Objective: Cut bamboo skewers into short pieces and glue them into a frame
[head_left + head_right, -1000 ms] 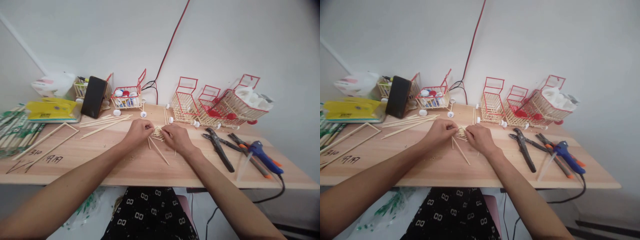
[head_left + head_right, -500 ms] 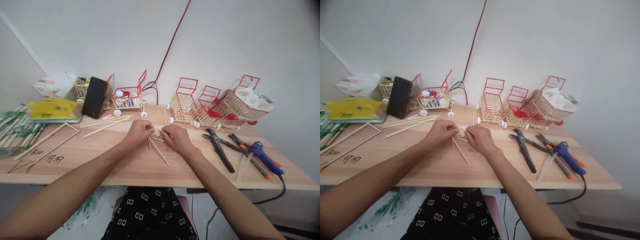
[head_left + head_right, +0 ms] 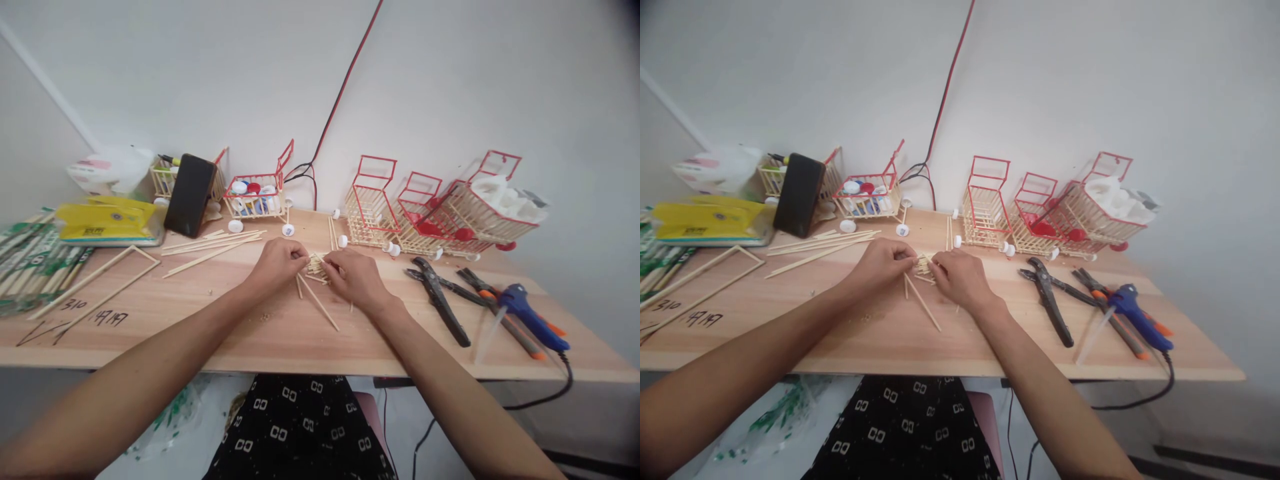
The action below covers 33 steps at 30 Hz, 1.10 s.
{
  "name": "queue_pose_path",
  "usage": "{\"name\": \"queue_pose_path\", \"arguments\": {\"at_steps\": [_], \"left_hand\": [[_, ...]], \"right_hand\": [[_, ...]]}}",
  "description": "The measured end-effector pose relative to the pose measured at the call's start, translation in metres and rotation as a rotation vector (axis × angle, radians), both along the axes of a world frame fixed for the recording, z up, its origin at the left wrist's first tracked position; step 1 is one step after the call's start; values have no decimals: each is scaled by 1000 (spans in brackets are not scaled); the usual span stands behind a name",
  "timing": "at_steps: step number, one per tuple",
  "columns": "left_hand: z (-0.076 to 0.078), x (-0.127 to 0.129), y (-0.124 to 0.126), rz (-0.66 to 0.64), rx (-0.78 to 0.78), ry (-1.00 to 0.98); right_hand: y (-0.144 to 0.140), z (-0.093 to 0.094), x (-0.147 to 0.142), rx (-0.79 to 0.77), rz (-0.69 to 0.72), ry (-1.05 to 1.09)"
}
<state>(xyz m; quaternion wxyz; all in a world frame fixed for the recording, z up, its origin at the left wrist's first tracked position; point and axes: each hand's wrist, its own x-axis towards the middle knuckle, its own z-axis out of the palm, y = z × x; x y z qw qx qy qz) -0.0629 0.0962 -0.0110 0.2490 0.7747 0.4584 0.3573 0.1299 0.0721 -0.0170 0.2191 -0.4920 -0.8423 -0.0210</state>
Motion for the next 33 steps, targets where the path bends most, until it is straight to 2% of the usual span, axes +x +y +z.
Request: {"name": "queue_pose_path", "arguments": {"at_steps": [10,21,33], "left_hand": [[0,-1,1,5,2,20],[1,-2,1,5,15,38],[1,-1,1,21,-14,34]], "right_hand": [[-1,-1,1,-70,-33,131],[0,-2,1,-51,-8,33],[2,-4,3,-31,37,48]]}}
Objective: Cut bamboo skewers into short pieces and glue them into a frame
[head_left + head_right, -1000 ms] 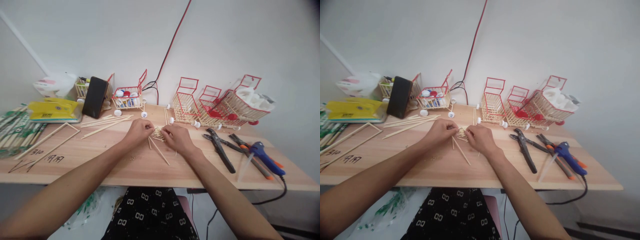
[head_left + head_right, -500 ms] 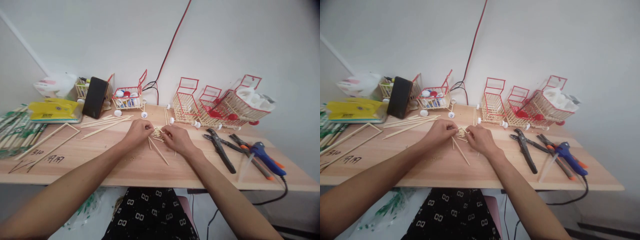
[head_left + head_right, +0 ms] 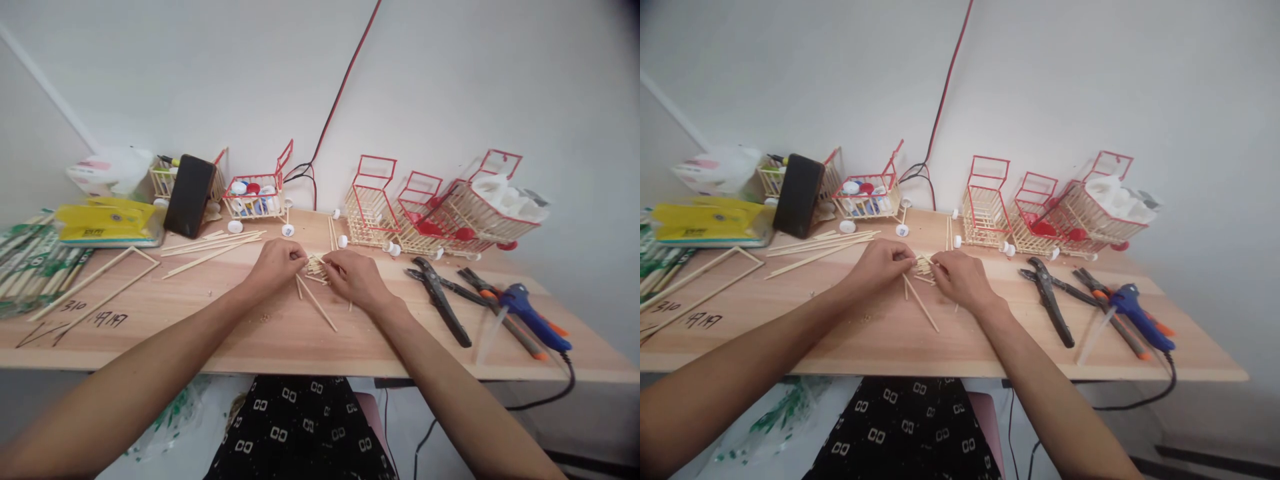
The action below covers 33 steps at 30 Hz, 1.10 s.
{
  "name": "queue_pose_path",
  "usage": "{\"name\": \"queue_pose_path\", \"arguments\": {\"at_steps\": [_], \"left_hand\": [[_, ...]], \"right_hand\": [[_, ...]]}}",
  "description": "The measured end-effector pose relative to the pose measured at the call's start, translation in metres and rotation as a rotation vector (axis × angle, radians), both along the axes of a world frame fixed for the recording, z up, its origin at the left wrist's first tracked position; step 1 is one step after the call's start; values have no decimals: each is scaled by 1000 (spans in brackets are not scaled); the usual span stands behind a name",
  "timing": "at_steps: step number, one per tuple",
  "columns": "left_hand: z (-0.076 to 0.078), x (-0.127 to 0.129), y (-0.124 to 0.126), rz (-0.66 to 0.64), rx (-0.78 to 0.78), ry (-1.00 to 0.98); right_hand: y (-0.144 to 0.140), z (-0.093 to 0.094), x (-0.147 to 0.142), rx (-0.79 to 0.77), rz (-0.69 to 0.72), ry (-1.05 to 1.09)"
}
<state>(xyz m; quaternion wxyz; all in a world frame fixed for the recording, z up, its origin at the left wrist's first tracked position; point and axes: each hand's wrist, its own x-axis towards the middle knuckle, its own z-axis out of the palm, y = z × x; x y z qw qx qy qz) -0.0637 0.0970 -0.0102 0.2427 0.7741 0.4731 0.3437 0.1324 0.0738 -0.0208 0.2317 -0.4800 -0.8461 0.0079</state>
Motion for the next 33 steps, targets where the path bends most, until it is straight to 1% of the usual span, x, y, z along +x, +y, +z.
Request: {"name": "queue_pose_path", "arguments": {"at_steps": [15,33], "left_hand": [[0,0,-1,-5,7,-5],[-1,-1,0,11,2,17]], "right_hand": [[0,0,1,9,26,29],[-1,1,-1,15,12,15]]}}
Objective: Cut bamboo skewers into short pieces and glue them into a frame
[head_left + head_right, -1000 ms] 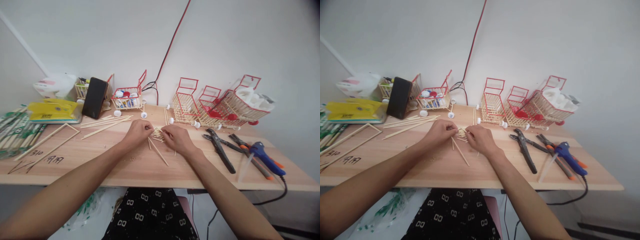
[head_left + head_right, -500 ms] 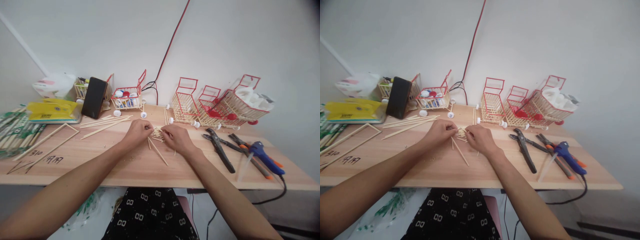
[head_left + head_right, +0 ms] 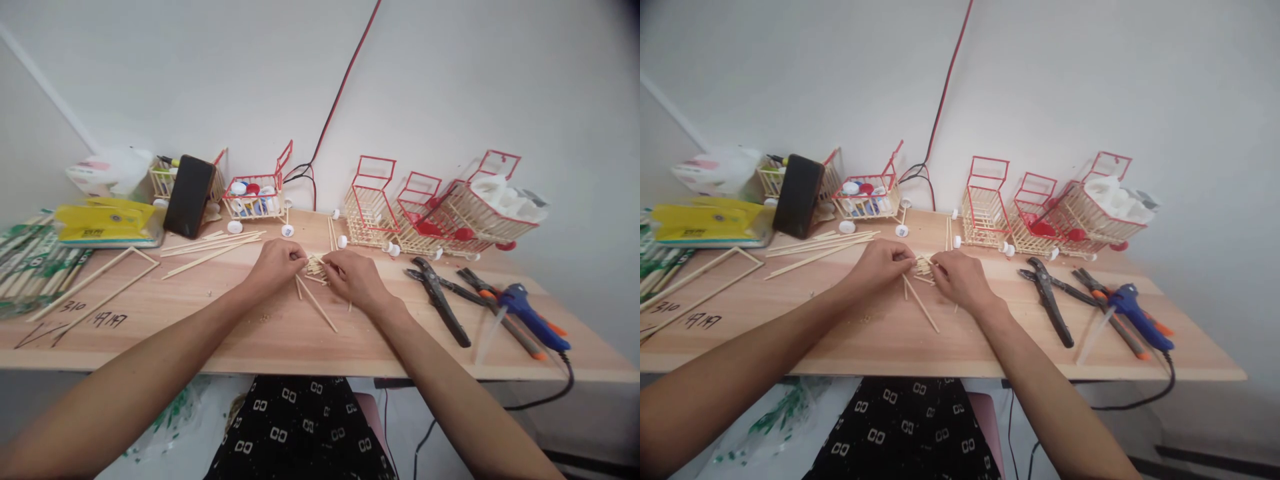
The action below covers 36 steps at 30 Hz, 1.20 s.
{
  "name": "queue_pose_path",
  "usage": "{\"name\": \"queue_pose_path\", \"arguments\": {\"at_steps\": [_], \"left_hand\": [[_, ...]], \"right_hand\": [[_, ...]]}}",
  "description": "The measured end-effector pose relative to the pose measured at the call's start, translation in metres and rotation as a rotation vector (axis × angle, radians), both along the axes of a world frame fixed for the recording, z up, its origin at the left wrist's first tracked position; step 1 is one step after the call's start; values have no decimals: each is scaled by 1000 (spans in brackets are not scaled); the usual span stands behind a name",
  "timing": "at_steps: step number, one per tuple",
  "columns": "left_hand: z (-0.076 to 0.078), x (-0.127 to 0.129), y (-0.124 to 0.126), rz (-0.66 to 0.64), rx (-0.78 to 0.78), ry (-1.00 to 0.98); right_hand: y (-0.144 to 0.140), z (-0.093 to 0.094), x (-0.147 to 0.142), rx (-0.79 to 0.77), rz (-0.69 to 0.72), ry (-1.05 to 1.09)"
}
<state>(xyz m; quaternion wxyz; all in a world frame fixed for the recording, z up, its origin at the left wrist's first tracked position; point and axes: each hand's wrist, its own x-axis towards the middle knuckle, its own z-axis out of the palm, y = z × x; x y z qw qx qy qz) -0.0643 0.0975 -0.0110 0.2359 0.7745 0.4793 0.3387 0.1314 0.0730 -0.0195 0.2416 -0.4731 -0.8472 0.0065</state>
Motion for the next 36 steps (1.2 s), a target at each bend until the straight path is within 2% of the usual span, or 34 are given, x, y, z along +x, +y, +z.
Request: {"name": "queue_pose_path", "arguments": {"at_steps": [36], "left_hand": [[2,2,-2,9,15,-22]], "right_hand": [[-2,3,-2,-9,-7,-38]]}}
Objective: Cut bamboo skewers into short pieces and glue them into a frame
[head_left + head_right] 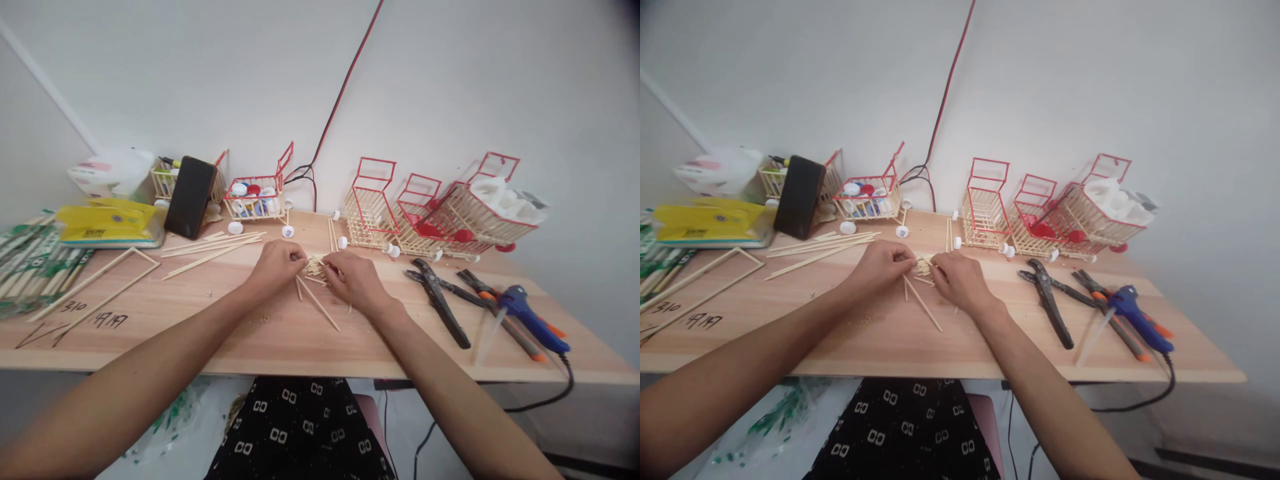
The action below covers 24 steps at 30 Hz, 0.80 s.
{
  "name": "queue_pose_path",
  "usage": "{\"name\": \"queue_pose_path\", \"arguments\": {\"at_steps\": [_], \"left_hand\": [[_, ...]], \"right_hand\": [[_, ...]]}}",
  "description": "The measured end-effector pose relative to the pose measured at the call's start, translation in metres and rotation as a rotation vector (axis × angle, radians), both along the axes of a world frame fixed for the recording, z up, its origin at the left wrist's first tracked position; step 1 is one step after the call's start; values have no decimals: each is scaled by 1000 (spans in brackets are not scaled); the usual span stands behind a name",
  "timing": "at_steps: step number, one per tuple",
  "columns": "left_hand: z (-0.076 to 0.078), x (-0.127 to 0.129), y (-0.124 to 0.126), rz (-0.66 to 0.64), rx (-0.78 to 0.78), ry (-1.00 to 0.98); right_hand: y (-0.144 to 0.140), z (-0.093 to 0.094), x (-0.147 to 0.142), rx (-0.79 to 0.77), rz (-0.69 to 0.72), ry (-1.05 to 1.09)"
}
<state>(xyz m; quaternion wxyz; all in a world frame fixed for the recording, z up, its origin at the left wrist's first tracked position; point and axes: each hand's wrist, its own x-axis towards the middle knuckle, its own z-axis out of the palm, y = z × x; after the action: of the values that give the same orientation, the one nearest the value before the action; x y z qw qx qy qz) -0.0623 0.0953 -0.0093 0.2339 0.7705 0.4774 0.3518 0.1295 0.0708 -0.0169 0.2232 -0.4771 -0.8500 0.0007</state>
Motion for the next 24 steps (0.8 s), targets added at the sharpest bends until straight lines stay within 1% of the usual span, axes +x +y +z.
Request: {"name": "queue_pose_path", "arguments": {"at_steps": [16,24], "left_hand": [[0,0,0,6,-12,18],[-1,0,0,2,6,7]], "right_hand": [[-1,1,0,2,14,-7],[0,0,0,4,18,5]]}}
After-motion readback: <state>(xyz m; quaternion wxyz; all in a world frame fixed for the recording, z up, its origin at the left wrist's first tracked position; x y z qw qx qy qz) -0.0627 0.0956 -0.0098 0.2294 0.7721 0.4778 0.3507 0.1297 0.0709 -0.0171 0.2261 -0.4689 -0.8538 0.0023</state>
